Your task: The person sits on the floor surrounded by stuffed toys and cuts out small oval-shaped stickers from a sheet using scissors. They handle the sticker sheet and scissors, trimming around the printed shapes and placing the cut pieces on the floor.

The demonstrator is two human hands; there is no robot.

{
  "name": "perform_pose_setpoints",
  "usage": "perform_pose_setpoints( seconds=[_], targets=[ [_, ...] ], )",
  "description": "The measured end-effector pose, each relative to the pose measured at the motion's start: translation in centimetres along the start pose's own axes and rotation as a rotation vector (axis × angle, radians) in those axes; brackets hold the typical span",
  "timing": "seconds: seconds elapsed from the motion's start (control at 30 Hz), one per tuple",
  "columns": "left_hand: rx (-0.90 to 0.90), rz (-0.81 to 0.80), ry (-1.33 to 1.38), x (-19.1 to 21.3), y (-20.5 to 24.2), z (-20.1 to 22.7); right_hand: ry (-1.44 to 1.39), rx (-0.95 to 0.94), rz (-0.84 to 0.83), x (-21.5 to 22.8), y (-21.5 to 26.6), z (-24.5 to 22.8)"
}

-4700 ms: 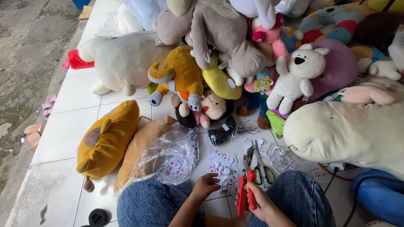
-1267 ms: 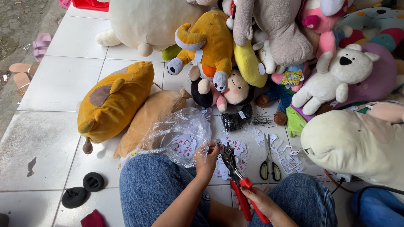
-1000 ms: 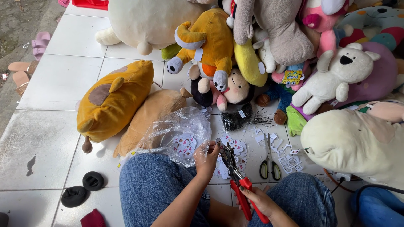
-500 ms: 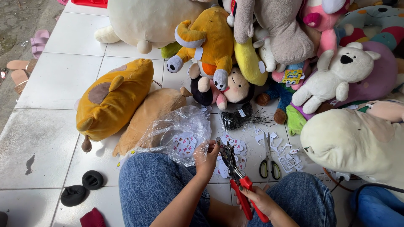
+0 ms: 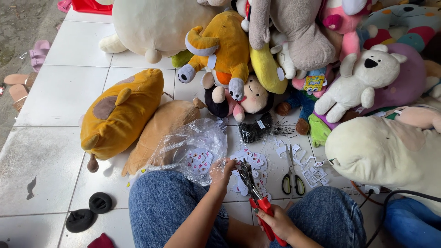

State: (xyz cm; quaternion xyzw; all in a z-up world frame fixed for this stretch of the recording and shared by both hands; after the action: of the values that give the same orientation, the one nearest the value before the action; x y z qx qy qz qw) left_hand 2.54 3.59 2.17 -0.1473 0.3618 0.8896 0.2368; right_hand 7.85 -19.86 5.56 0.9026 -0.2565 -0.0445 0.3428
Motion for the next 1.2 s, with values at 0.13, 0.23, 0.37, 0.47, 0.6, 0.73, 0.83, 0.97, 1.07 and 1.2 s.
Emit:
perform_pose_setpoints(
  seconds=[0.13, 0.23, 0.37, 0.47, 0.6, 0.73, 0.83, 0.97, 1.07, 1.2],
  targets=[
    [0.237, 0.102, -0.218, 0.5, -1.2, -0.8, 0.044, 0.028, 0.035, -0.5, -0.3, 0.3],
    [0.228, 0.128, -0.198, 0.3, -0.4, 0.2, 0.046, 0.046, 0.029, -0.6, -0.6, 0.5],
    [-0.035, 0.048, -0.154, 0.6, -0.9, 0.0, 0.096, 0.093, 0.012, -0.3, -2.0, 1.7],
    [-0.298, 0.024, -0.195, 0.6, -1.5, -0.5, 0.032, 0.009, -0.05, 0.1, -2.9, 2.7],
    [-0.386, 0.097, -0.314, 0.1, -0.6, 0.2, -0.101, -0.128, -0.094, 0.0, -2.8, 2.3],
    [-0.404, 0.141, -0.34, -0.2, 0.2, 1.4, -0.168, -0.139, -0.111, 0.3, -3.1, 2.5],
    [-0.386, 0.172, -0.166, 0.2, -0.4, 1.7, -0.24, -0.156, -0.079, 0.0, -3.2, 2.3],
    [-0.286, 0.101, 0.0, -0.9, 2.7, 3.3, 0.124, -0.218, 0.014, -1.0, -2.1, -0.3],
    [-0.182, 0.047, 0.043, -1.6, 4.0, 3.7, 0.396, -0.296, 0.144, -2.3, -2.7, -0.9],
    [-0.084, -0.059, 0.098, -2.8, 3.3, 3.1, 0.722, -0.381, 0.079, -3.0, -5.7, 0.5]
  ],
)
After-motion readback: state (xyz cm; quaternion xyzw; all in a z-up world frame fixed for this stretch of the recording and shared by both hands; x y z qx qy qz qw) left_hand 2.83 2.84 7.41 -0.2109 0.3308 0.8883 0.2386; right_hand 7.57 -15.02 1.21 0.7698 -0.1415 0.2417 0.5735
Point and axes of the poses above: each hand's wrist, its own y-axis away from the middle knuckle, its own x-axis out of the back of the hand, z = x × y, the point moved 1 cm from there along -y, towards the middle knuckle, and after that the axes turned 1 degree about x, right-handed, at the moved point
